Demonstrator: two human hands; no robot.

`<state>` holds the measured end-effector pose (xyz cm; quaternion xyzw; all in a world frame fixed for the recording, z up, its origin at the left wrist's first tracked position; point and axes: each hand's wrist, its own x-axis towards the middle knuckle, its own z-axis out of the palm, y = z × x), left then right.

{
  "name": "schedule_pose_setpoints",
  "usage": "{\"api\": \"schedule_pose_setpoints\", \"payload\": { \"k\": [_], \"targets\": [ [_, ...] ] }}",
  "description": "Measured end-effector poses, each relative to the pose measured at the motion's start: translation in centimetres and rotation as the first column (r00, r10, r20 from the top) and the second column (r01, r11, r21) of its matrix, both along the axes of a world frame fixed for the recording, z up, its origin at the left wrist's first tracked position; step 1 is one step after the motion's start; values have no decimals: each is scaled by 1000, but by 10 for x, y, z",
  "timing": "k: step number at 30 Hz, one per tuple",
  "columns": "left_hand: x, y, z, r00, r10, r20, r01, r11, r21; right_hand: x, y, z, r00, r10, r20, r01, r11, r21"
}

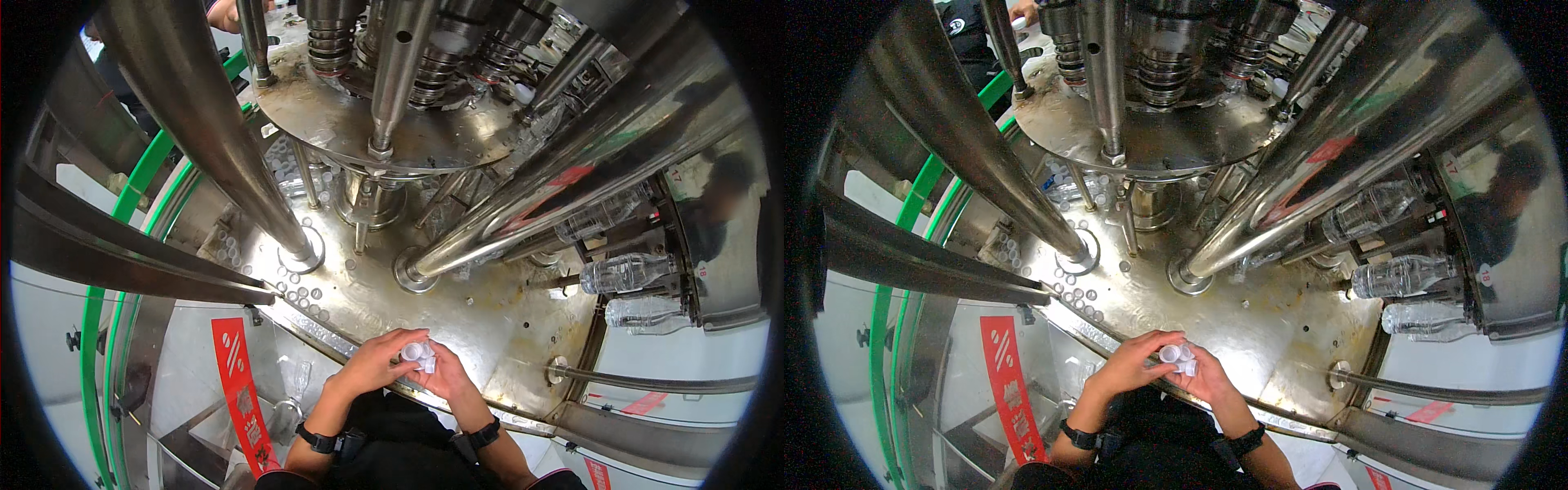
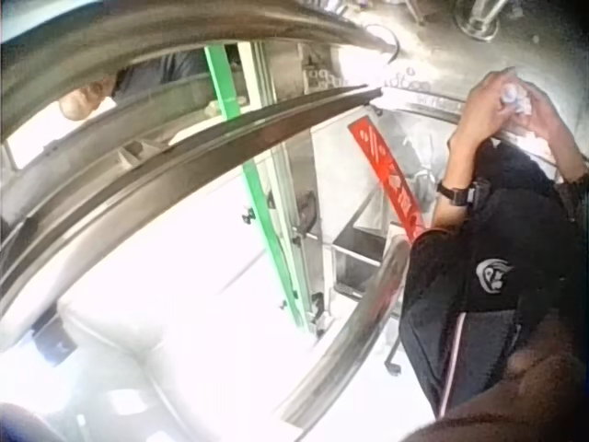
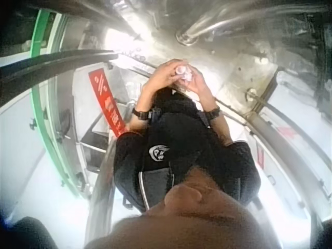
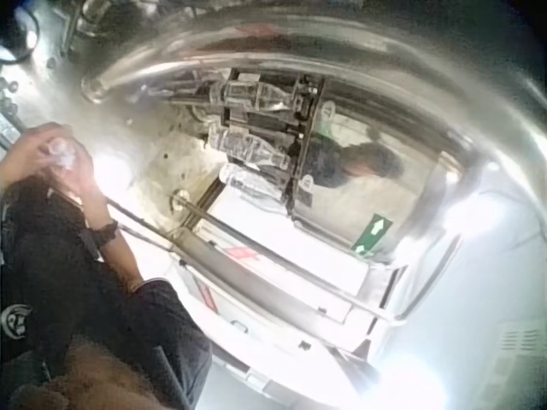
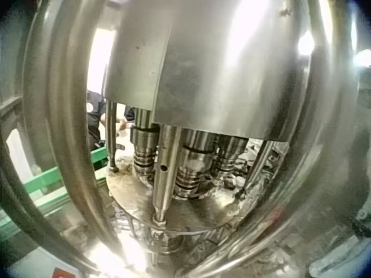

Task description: Inspecting and clearing plastic bottle caps and debris from a rotary bottling machine platform.

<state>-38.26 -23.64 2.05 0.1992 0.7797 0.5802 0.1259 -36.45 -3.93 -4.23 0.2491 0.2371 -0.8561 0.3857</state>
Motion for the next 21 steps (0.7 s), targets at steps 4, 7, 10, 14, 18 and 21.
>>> {"api": "schedule_pose_setpoints", "payload": {
  "k": [4,7,10,14,18,21],
  "targets": [
    [5,3,2,993,91,80,-102,983,152,-2,4,12,1000,-10,-20,9,997,-80],
    [6,2,-1,989,141,-36,-133,979,156,-1,7,10,1000,-22,-14,19,989,-149],
    [16,-22,-18,952,127,-279,-202,945,-256,3,20,-2,995,-80,58,85,992,-90],
    [50,-56,-61,982,165,88,35,302,-953,9,42,-7,975,-154,161,163,985,-48],
    [24,-57,-76,978,200,-56,-146,467,-872,8,49,-15,966,-166,198,168,986,9],
    [-20,-57,-114,973,221,-65,-180,554,-813,10,59,-27,982,-108,157,114,993,-25]
  ]
}}
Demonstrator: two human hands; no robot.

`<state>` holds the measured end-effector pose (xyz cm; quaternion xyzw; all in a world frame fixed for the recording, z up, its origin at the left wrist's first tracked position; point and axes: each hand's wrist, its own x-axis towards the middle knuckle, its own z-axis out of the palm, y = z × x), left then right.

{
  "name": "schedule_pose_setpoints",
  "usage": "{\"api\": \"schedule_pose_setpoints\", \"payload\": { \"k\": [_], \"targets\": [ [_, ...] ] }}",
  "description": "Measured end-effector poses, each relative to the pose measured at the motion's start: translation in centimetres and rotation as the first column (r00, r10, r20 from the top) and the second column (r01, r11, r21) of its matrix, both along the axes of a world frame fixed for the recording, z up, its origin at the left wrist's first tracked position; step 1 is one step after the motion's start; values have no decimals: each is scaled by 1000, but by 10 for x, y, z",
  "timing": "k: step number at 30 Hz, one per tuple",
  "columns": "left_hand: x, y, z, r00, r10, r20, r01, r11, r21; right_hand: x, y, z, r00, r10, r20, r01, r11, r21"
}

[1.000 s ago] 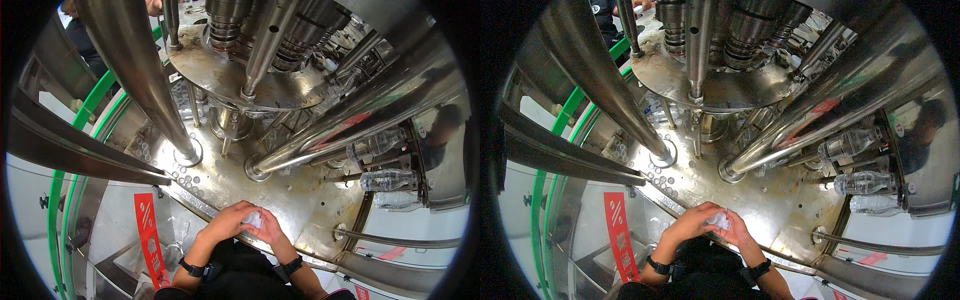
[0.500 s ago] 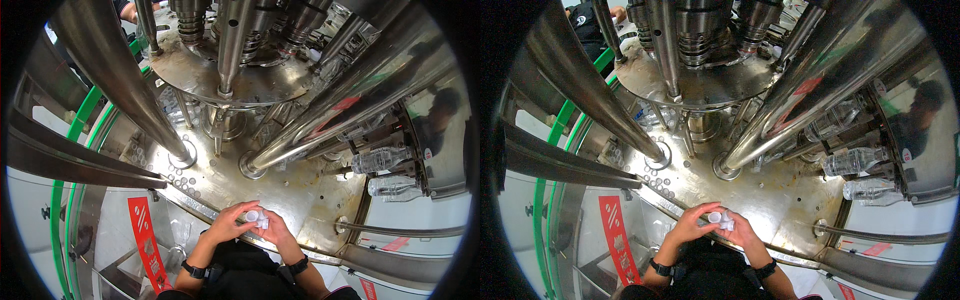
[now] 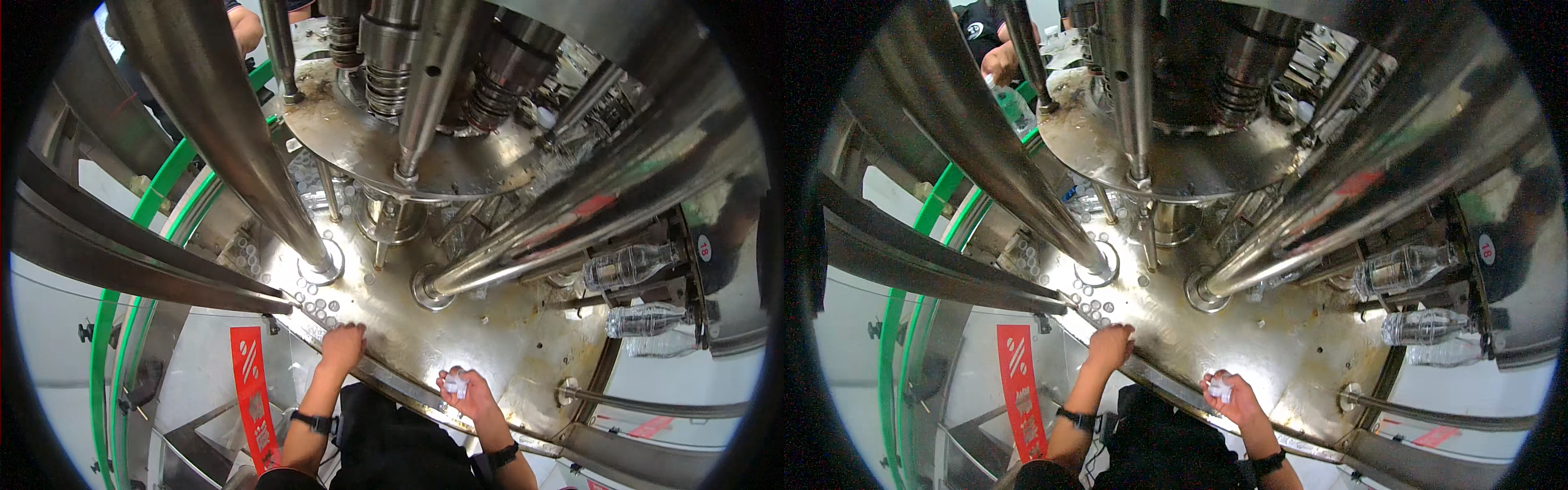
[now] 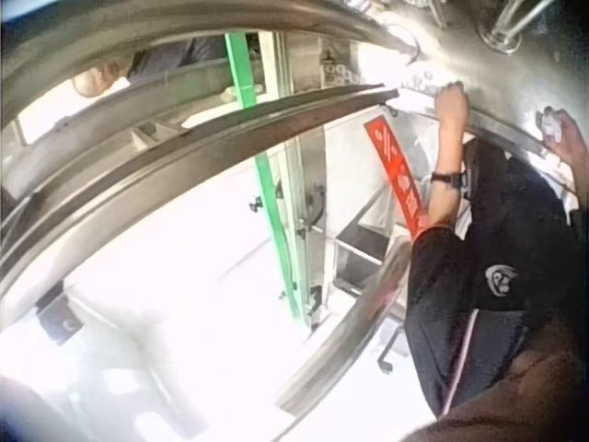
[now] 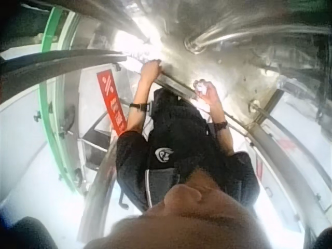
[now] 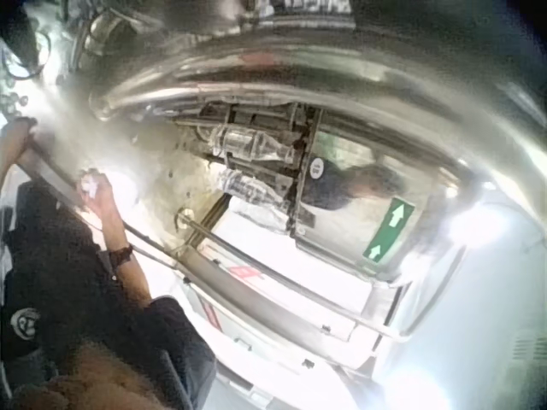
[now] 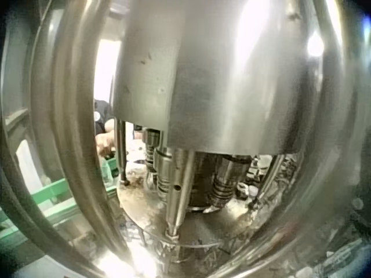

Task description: Inspecting and clearing plastic bottle caps and debris from a rotary bottling machine platform.

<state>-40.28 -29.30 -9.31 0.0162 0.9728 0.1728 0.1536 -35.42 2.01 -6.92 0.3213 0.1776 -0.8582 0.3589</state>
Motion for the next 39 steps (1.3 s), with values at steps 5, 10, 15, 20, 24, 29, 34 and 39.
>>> {"api": "schedule_pose_setpoints", "payload": {
  "k": [5,10,15,20,24,29,34,39],
  "targets": [
    [-71,-14,-98,958,240,-156,-225,968,112,12,-7,11,968,240,-73,-213,941,264],
    [-117,-3,-141,935,332,-128,-330,943,39,21,-1,0,978,207,19,-208,975,76],
    [-108,-6,-131,893,437,112,-422,722,549,9,-6,20,952,306,15,-299,916,268],
    [-57,2,-65,832,209,514,-485,-174,857,-6,-16,20,947,319,24,-310,898,311],
    [-15,4,-28,903,34,428,-406,-252,878,-11,-36,19,942,337,-14,-320,906,278],
    [14,25,31,980,-163,111,-55,318,947,-16,-58,6,913,407,3,-384,860,337],
    [20,46,73,857,-389,-338,515,675,529,-12,-64,-14,934,353,-59,-343,929,139],
    [-35,21,29,984,-165,-60,130,454,881,-5,-30,-30,960,270,75,-268,963,-30]
  ]
}}
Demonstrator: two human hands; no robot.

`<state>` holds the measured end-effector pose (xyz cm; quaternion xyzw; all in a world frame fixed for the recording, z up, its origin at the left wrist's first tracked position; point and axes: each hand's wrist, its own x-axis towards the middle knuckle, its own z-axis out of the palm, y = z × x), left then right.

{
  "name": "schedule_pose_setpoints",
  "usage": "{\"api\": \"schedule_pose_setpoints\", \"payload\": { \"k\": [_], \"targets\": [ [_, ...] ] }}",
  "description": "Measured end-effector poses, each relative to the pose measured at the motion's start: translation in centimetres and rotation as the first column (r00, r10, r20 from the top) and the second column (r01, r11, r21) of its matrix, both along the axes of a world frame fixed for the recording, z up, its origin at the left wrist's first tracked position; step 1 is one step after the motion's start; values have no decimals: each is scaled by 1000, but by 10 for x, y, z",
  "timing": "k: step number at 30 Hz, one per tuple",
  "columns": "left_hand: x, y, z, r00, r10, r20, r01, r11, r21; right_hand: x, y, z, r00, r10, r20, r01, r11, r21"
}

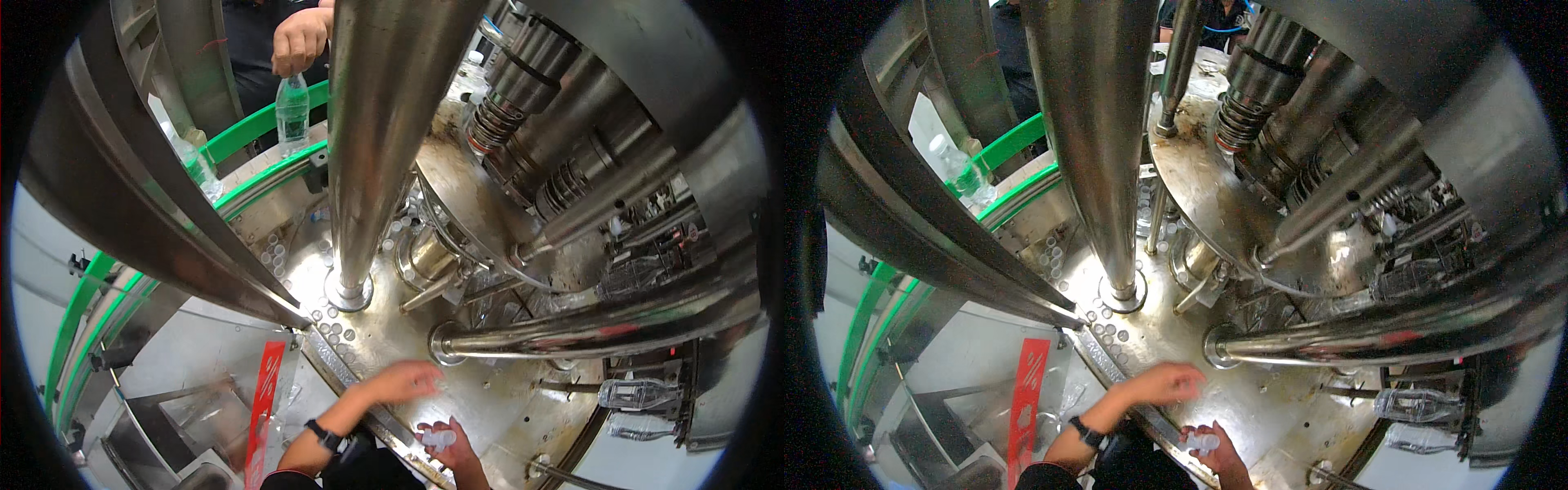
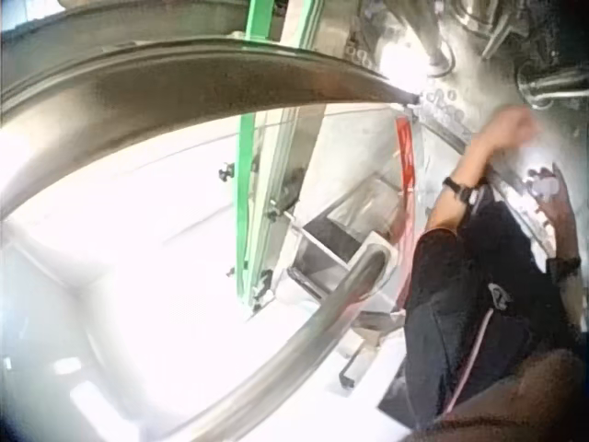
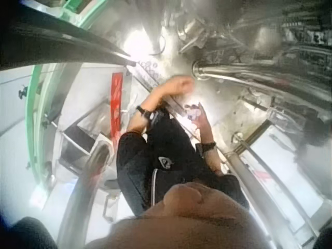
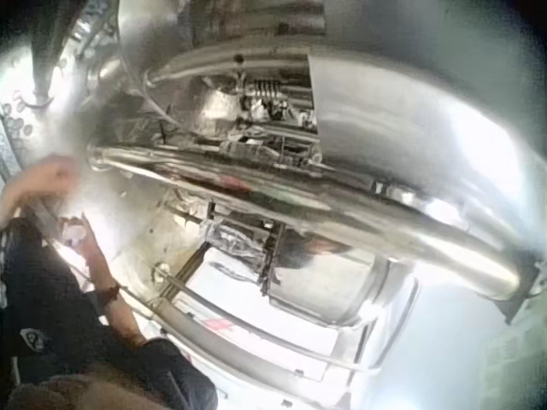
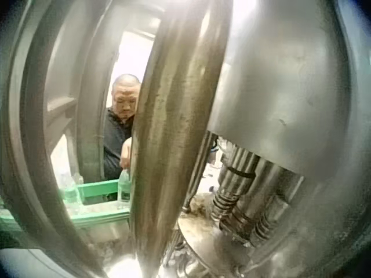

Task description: Inspecting and clearing plastic bottle caps and debris from a rotary bottling machine platform.

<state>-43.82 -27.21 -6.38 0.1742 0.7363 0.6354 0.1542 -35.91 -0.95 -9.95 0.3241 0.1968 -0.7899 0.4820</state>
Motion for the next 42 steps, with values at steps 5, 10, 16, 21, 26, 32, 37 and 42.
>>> {"api": "schedule_pose_setpoints", "payload": {
  "k": [5,10,16,21,26,32,37,42],
  "targets": [
    [-116,-30,-119,844,486,-226,-523,657,-543,15,28,-7,992,-23,-127,48,980,196],
    [-192,-37,-166,702,528,-478,-706,430,-562,20,28,4,978,75,-193,-6,941,338],
    [-182,-35,-158,731,653,-200,-651,578,-492,12,15,21,963,144,-229,-53,931,360],
    [-78,-31,-139,673,714,-194,-721,576,-384,11,4,19,954,42,-298,5,988,155],
    [21,-4,-71,861,501,84,-465,844,-267,10,-17,26,983,-61,-175,99,971,217],
    [87,22,11,994,20,107,-16,999,-36,15,-22,5,997,30,-70,-12,971,238],
    [104,29,25,951,9,-310,-87,966,-242,17,-22,16,986,88,-141,-79,994,69],
    [119,31,25,908,106,-405,-224,940,-256,22,-8,21,978,169,-124,-176,983,-46]
  ]
}}
